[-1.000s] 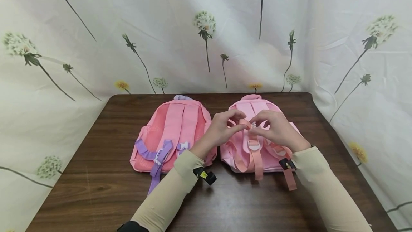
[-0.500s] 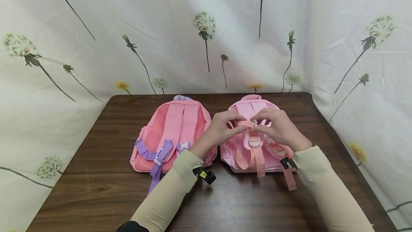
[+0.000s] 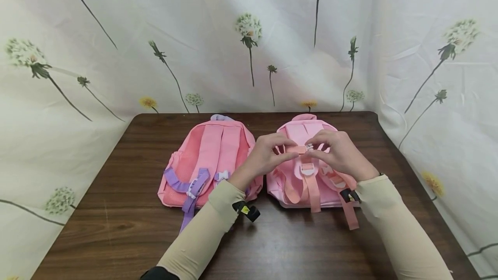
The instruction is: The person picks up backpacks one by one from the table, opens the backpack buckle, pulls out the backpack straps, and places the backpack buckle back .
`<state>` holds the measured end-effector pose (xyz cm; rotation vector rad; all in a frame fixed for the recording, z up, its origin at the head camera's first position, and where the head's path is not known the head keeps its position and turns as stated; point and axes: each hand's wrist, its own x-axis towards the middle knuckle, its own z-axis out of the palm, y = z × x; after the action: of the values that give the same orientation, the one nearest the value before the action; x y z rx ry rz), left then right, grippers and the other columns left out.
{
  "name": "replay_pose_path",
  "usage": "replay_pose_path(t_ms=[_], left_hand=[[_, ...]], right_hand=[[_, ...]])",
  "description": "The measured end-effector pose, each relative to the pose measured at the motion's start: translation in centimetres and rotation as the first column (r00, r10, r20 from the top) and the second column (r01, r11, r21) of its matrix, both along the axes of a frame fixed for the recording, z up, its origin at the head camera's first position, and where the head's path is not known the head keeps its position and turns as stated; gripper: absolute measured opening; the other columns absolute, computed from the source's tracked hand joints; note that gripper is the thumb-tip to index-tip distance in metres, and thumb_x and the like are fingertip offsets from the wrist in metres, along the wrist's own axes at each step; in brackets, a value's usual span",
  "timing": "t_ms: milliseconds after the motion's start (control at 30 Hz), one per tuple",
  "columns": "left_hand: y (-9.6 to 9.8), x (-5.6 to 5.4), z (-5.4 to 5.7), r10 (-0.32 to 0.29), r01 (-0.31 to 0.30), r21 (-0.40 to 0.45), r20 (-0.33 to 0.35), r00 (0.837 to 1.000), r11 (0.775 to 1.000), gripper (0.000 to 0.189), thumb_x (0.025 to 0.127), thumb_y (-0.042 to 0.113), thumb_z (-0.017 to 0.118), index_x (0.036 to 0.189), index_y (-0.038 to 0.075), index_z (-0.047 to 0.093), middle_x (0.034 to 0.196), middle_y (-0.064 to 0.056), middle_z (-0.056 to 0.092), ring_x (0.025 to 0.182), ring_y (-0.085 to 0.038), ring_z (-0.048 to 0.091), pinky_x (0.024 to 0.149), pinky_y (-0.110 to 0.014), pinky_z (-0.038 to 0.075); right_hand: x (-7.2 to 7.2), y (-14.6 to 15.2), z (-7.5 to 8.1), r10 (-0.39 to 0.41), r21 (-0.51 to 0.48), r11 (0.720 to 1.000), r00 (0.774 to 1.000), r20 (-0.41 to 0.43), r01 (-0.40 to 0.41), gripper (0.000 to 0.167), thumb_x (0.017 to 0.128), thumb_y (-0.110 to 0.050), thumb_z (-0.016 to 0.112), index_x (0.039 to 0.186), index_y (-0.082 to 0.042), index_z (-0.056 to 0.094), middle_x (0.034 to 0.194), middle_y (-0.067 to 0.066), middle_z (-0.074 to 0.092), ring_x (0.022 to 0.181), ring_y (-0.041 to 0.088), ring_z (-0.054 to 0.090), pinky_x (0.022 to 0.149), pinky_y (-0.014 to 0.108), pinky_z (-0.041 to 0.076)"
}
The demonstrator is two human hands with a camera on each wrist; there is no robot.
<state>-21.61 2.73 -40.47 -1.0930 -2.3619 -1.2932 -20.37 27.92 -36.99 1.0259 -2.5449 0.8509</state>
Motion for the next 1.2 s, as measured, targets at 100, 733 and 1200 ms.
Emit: replay_pose_path(t_ms=[100,733,1200], left_hand=[[-0.04,0.01,-0.14,0.001,-0.001,0.000,0.001,1.000,1.000,0.024,0.090,0.021,0.085,0.111,0.009,0.081,0.104,-0.003,0.079,0.085,-0.014,0.065,0.079,-0.033,0.057],[0.27,0.01,-0.03,0.020,-0.020,-0.007,0.054,0.998,1.000,0.011,0.097,0.021,0.078,0.100,0.010,0.079,0.087,0.002,0.072,0.078,-0.012,0.061,0.071,-0.025,0.054],[0.29,0.06,0.30,0.028,-0.018,-0.108,0.096,0.995,0.994,0.008,0.101,0.017,0.070,0.099,0.010,0.070,0.089,-0.001,0.064,0.084,-0.015,0.061,0.074,-0.018,0.046]], right_hand=[[-0.02,0.09,-0.12,0.006,0.000,1.000,1.000,-0.001,-0.006,0.031,0.077,-0.002,0.092,0.104,-0.014,0.080,0.093,-0.009,0.076,0.079,0.007,0.065,0.069,0.021,0.056],[-0.14,0.01,-0.40,0.037,-0.008,0.999,0.997,-0.063,-0.037,0.035,0.074,-0.001,0.093,0.103,-0.015,0.080,0.096,-0.008,0.077,0.079,0.010,0.065,0.071,0.024,0.056],[-0.15,-0.09,-0.25,0.016,-0.013,1.000,1.000,-0.014,-0.016,0.033,0.075,-0.005,0.094,0.104,-0.016,0.081,0.096,-0.008,0.077,0.078,0.007,0.064,0.071,0.023,0.058]])
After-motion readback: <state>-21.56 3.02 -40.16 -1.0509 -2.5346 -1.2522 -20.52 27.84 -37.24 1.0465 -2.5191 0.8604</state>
